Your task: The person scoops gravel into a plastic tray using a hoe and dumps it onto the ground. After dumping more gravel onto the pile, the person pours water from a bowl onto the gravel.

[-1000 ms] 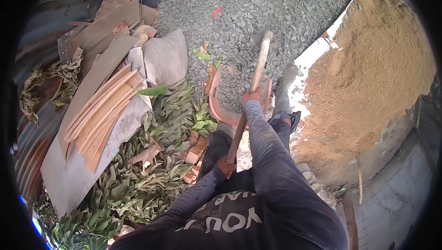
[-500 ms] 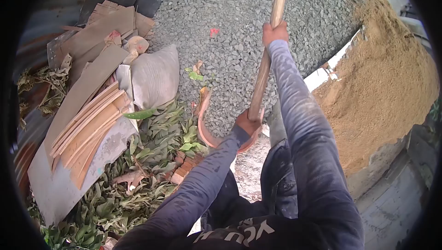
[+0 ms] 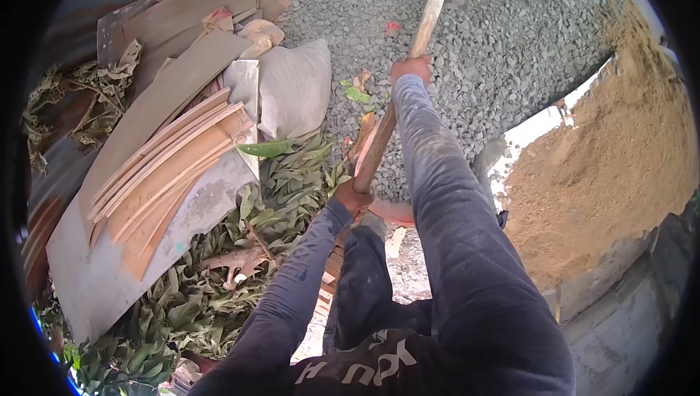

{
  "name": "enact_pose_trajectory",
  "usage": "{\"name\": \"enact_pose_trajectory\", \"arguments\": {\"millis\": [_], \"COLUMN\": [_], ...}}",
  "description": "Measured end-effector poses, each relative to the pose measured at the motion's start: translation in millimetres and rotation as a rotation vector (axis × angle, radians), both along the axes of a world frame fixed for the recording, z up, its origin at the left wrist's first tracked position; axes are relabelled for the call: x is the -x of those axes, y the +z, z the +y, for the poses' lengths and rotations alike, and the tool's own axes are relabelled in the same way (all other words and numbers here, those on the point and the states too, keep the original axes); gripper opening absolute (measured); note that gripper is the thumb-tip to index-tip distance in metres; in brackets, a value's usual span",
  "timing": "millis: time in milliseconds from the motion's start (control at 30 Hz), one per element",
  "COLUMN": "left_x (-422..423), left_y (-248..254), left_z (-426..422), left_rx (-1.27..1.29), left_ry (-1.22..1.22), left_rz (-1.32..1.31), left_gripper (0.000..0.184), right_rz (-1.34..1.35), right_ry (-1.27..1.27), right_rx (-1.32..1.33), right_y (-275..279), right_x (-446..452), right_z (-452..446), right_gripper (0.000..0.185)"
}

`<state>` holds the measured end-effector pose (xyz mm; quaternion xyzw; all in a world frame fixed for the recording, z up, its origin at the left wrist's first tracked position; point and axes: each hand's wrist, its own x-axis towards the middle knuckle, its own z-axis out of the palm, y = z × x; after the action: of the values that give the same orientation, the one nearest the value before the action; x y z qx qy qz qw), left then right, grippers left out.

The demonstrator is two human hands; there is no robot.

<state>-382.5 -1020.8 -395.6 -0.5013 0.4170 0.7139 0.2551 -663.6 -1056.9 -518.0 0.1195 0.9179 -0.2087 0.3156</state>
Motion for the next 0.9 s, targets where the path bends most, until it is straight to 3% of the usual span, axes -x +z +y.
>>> {"name": "enact_pose_trajectory", "arguments": {"millis": [33,100,167,267,300,433,467,567,633,667,700,767,867,900], "left_x": [-20,-73,-121,-139,-134,17,59,127,119,89,49,-20,-63,-74], "left_y": [14,21,24,15,-4,-44,-54,-38,-23,-22,-25,-11,63,82], "left_z": [-4,-11,-17,7,23,40,42,54,73,93,118,154,170,172], "left_rx": [-0.045,0.043,0.334,0.62,0.708,0.672,0.645,0.494,0.267,0.407,0.547,0.284,0.208,0.174], "left_ry": [0.062,-0.046,-0.297,-0.468,-0.417,-0.391,-0.348,-0.291,-0.246,-0.225,-0.207,-0.053,-0.148,-0.183], "left_rz": [-0.047,-0.103,-0.137,-0.078,-0.028,0.112,0.148,0.159,0.131,0.193,0.267,0.128,-0.108,-0.153], "left_gripper": [0.018,0.018,0.028,0.046,0.044,0.037,0.036,0.034,0.035,0.035,0.036,0.036,0.032,0.031], "right_rz": [-0.033,-0.103,-0.149,-0.153,-0.054,0.203,0.164,0.077,-0.069,-0.142,-0.023,-0.113,-0.359,-0.327], "right_ry": [0.02,-0.022,-0.059,-0.221,-0.203,-0.191,-0.217,-0.116,-0.052,-0.02,0.004,-0.007,-0.107,-0.082], "right_rx": [0.015,0.066,0.115,0.357,0.383,0.423,0.527,0.235,0.109,0.047,-0.008,-0.014,-0.011,-0.026], "right_y": [1,12,12,-1,-14,12,21,21,23,14,-37,-25,26,15], "right_x": [-27,-80,-122,-141,-129,36,80,157,126,107,76,3,-76,-111], "right_z": [-4,-13,-13,13,23,34,34,47,69,81,103,129,151,168], "right_gripper": [0.047,0.047,0.048,0.048,0.048,0.043,0.041,0.044,0.046,0.047,0.049,0.053,0.052,0.05]}}
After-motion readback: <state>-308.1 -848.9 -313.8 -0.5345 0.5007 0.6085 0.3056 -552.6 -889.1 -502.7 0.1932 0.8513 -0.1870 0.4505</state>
